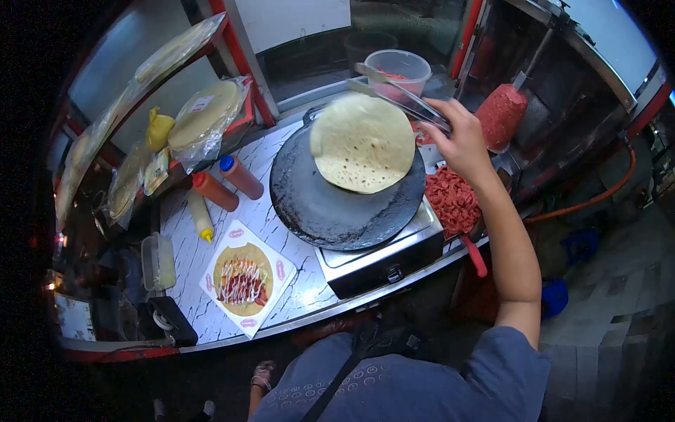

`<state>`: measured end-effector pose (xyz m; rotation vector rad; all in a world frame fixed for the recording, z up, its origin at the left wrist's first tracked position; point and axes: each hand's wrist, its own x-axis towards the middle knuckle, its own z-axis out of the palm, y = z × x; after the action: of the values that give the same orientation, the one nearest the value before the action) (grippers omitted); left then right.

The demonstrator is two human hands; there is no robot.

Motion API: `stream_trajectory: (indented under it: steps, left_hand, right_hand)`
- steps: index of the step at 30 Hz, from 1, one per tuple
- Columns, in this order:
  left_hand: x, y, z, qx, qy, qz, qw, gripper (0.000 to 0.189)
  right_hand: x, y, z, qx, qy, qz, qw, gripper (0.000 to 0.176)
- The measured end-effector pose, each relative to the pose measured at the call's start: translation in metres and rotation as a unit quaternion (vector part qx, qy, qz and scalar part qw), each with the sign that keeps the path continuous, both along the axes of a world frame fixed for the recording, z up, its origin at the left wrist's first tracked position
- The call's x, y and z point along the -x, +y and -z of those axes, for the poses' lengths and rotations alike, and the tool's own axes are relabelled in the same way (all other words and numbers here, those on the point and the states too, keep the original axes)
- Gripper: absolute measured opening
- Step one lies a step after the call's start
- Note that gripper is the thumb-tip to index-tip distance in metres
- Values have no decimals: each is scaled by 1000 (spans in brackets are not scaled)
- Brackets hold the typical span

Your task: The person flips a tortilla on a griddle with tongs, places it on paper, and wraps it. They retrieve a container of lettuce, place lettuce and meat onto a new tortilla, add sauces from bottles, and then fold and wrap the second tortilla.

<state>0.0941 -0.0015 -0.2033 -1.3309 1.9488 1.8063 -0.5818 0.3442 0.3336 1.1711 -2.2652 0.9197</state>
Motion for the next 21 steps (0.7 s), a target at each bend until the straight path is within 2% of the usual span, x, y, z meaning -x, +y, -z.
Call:
stream_trajectory:
  steps: [2, 4, 5, 6, 7, 9, 11, 13, 15, 16, 18, 19, 20, 21]
  left_hand:
    - [-8, -13, -32, -13, -17, -2, 1000, 22]
    - [13, -30, -106, -24, -31, -5, 999, 23]
    - [21, -39, -133, -118, -98, 1, 988, 23]
    - [30, -50, -161, -210, -165, 9, 964, 25]
    - [41, -62, -192, -212, -168, 12, 963, 25]
    - [71, -85, -248, -298, -109, 165, 934, 29]
    - [94, -102, -285, -290, -69, 214, 930, 30]
    - [116, -115, -320, -253, -6, 210, 944, 29]
    - [137, -123, -342, -215, 52, 181, 958, 29]
    - [147, -129, -344, -217, 50, 182, 958, 29]
    - [161, -140, -340, -97, 109, 113, 983, 28]
    - [165, -147, -334, -98, 108, 111, 983, 28]
    - [168, -157, -324, -47, 139, 74, 986, 29]
    - [172, -166, -314, 5, 169, 38, 985, 30]
  right_hand:
    - [-13, 14, 19, 24, 8, 58, 998, 34]
    - [-30, 28, 47, 5, 3, 54, 999, 33]
    - [-46, 29, 57, -30, -73, 58, 995, 31]
    - [-56, 29, 75, -85, -84, 47, 992, 31]
    - [-72, 20, 78, -151, -74, 52, 984, 33]
    - [-89, 7, 83, -121, -100, 48, 986, 34]
    - [-97, 3, 82, -114, -102, 58, 986, 33]
    - [-103, 1, 85, -106, -105, 69, 986, 32]
    - [-104, 2, 90, -114, -92, 74, 986, 31]
    - [-107, 0, 87, -102, -89, 82, 987, 30]
    - [-109, 0, 88, -80, -81, 89, 989, 31]
    - [-110, 0, 88, -56, -72, 94, 991, 31]
    - [-113, 2, 84, -130, -84, 150, 976, 31]
    - [-114, -1, 85, -131, -85, 150, 976, 31]
